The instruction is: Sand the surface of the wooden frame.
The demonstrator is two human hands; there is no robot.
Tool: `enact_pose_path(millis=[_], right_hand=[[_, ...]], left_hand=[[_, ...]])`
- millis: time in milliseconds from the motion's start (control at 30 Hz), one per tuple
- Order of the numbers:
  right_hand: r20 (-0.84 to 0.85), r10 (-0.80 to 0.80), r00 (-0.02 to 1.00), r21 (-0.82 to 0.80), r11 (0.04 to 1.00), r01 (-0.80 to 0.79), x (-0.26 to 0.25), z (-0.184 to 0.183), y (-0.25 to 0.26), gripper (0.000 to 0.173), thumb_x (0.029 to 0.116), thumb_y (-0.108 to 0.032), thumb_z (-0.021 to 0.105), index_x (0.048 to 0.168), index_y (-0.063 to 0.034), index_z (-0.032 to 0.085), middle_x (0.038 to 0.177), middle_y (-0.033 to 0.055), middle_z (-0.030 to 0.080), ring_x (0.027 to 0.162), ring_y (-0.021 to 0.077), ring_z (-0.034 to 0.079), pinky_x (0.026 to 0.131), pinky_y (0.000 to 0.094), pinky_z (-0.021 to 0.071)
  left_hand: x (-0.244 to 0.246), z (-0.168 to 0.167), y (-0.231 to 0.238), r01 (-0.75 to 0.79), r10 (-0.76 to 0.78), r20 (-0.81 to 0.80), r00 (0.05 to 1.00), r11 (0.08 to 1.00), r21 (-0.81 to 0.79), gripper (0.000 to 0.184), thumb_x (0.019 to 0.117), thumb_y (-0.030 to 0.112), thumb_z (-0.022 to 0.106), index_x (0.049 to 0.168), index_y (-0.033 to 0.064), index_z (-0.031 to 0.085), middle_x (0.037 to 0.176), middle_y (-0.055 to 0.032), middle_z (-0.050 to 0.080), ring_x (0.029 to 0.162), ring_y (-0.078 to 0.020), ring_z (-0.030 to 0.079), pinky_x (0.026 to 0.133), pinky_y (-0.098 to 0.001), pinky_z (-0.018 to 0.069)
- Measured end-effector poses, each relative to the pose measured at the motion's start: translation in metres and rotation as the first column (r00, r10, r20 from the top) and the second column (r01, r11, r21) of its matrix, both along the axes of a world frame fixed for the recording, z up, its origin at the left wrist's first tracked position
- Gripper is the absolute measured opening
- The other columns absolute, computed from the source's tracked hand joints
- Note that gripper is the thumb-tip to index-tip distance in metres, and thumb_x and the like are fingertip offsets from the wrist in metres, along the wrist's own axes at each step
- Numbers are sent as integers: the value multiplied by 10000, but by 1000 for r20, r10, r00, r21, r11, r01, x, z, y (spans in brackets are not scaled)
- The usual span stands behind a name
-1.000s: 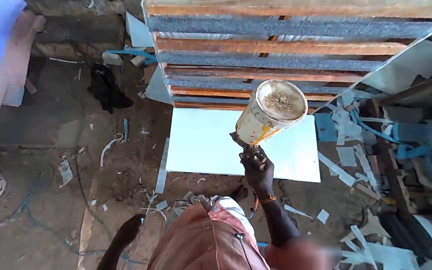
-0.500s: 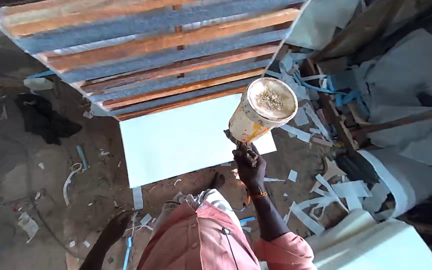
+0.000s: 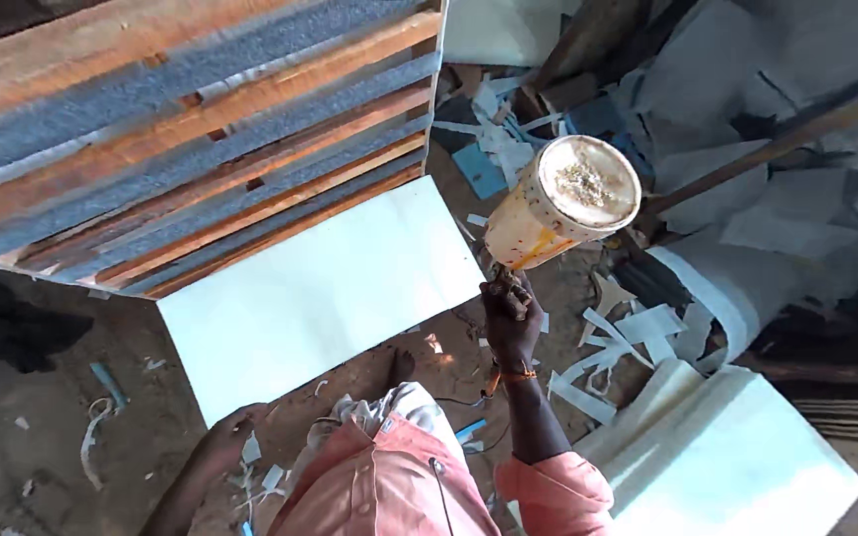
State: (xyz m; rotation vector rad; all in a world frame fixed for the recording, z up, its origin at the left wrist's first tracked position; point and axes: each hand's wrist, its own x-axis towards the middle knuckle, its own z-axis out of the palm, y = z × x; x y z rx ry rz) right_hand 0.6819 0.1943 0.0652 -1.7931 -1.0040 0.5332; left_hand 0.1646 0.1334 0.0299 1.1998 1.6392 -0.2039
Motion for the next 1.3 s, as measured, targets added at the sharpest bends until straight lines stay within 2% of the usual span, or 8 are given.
enact_pose_path(millis=[133, 267, 367, 500, 800, 933, 1067, 1300], right_hand=[[-12, -61, 998, 9, 998, 61, 23, -5, 7, 603, 921, -226, 779, 1466, -109, 550, 1150, 105, 732, 871, 187, 733, 773, 443, 629], [5, -82, 997, -13, 997, 82, 27, -13, 9, 616, 920, -246, 780, 1475, -118, 544, 1180, 100, 729, 954, 187, 731, 859, 454, 612], [-19, -71, 997, -39, 997, 70, 15, -19, 6, 598, 924, -225, 775, 1466, -108, 551, 1212, 104, 722, 1023, 187, 725, 927, 452, 600], [5, -21, 1000, -59, 998, 22, -13, -26, -1, 523, 925, -248, 769, 1401, -103, 607, 1149, 105, 741, 981, 195, 734, 896, 467, 606], [-5, 179, 984, -123, 976, -178, -131, -21, -18, 556, 920, -289, 777, 1424, -137, 598, 1140, 75, 750, 982, 178, 734, 896, 463, 605], [-62, 280, 958, -118, 951, -286, -192, -23, -31, 571, 924, -262, 771, 1441, -116, 578, 1114, 84, 756, 939, 185, 745, 864, 460, 619], [-132, 381, 915, -91, 914, -394, -253, -23, -43, 580, 923, -241, 771, 1446, -94, 567, 1133, 86, 749, 924, 169, 743, 852, 426, 629], [-225, 582, 781, -26, 798, -602, -343, -20, -62, 577, 928, -228, 764, 1440, -60, 559, 1089, 77, 753, 879, 146, 741, 808, 385, 641]], left_hand=[[13, 5, 3, 18, -19, -11, 1000, 999, -27, 381, 1094, 189, 438, 1452, 158, 566, 1355, -164, 631, 1172, -291, 652, 1015, -491, 519], [3, 7, -10, 21, -22, -48, 999, 999, -30, 383, 1094, 189, 440, 1451, 139, 569, 1337, -176, 635, 1115, -297, 663, 975, -495, 527], [-14, 7, -19, 14, -16, -52, 999, 999, -31, 389, 1091, 199, 442, 1454, 138, 567, 1344, -183, 630, 1146, -308, 656, 995, -511, 523], [-40, 0, -36, -33, 33, -37, 999, 999, -5, 386, 1083, 206, 448, 1442, 148, 578, 1351, -165, 630, 1160, -301, 661, 995, -515, 540], [-98, 3, -90, -110, 111, -5, 994, 994, 15, 386, 1094, 212, 442, 1451, 148, 572, 1327, -158, 642, 1172, -275, 642, 1028, -477, 504], [-146, -1, -140, -147, 148, -1, 989, 987, 68, 392, 1092, 212, 429, 1444, 123, 577, 1303, -168, 656, 1133, -273, 659, 1010, -466, 515], [-184, 8, -194, -276, 276, -67, 959, 961, 2, 387, 1096, 172, 422, 1449, 94, 558, 1326, -196, 640, 1183, -305, 642, 1047, -481, 495], [-237, -3, -313, -467, 458, -119, 881, 882, -62, 389, 1110, 191, 389, 1456, 109, 546, 1299, -205, 641, 1138, -331, 658, 989, -517, 524]])
